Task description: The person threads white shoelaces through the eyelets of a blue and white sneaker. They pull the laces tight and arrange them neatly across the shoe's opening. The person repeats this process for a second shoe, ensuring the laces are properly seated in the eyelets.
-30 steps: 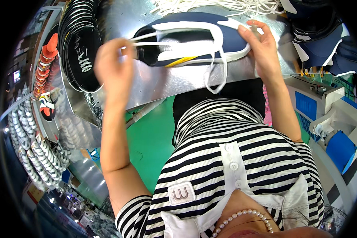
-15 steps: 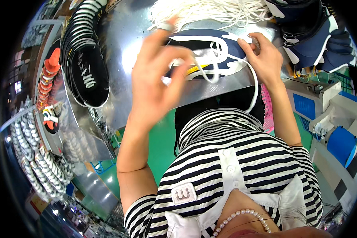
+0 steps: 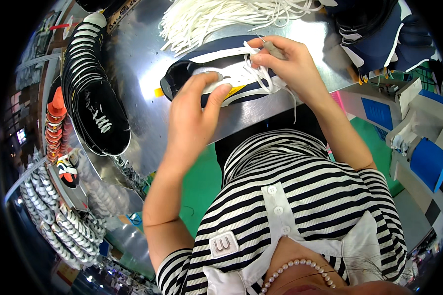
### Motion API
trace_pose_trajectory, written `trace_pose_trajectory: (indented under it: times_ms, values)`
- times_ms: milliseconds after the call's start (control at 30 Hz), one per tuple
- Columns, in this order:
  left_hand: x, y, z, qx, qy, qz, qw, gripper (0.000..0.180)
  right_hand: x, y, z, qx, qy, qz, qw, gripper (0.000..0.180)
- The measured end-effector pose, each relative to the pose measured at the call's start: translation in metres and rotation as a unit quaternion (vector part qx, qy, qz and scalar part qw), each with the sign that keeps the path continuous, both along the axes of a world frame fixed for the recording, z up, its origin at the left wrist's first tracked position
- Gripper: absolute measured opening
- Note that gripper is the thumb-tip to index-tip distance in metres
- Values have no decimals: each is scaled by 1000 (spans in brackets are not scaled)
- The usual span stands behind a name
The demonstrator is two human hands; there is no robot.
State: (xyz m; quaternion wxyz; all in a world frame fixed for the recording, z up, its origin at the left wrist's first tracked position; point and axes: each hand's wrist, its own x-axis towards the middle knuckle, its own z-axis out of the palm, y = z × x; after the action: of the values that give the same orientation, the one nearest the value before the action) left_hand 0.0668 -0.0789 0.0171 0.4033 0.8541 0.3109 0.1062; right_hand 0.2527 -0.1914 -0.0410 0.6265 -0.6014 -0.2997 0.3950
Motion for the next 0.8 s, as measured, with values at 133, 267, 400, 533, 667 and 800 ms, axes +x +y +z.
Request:
trace_pose_trajectory:
  times_ms: [133,267,400,533,667,800]
  values:
    - [28,27,-14,-514,34,92,852,52,-5,7,-10,-41,-16,5,999,38]
    - [40,3,-27,-429,20,155,890,39,-7,5,-8,-85,-163,7,983,40]
    - [40,-11,-38,-295,-57,173,938,24,-10,7,-3,-115,-251,28,961,44]
    - [39,-17,-39,-257,-95,190,943,20,-9,-5,5,-57,-206,34,976,39]
    - [36,-20,-40,-203,-106,170,959,19,-9,-17,5,7,-233,14,972,22]
    - [34,-20,-42,-177,-130,148,964,16,0,-20,7,-9,-285,45,958,16]
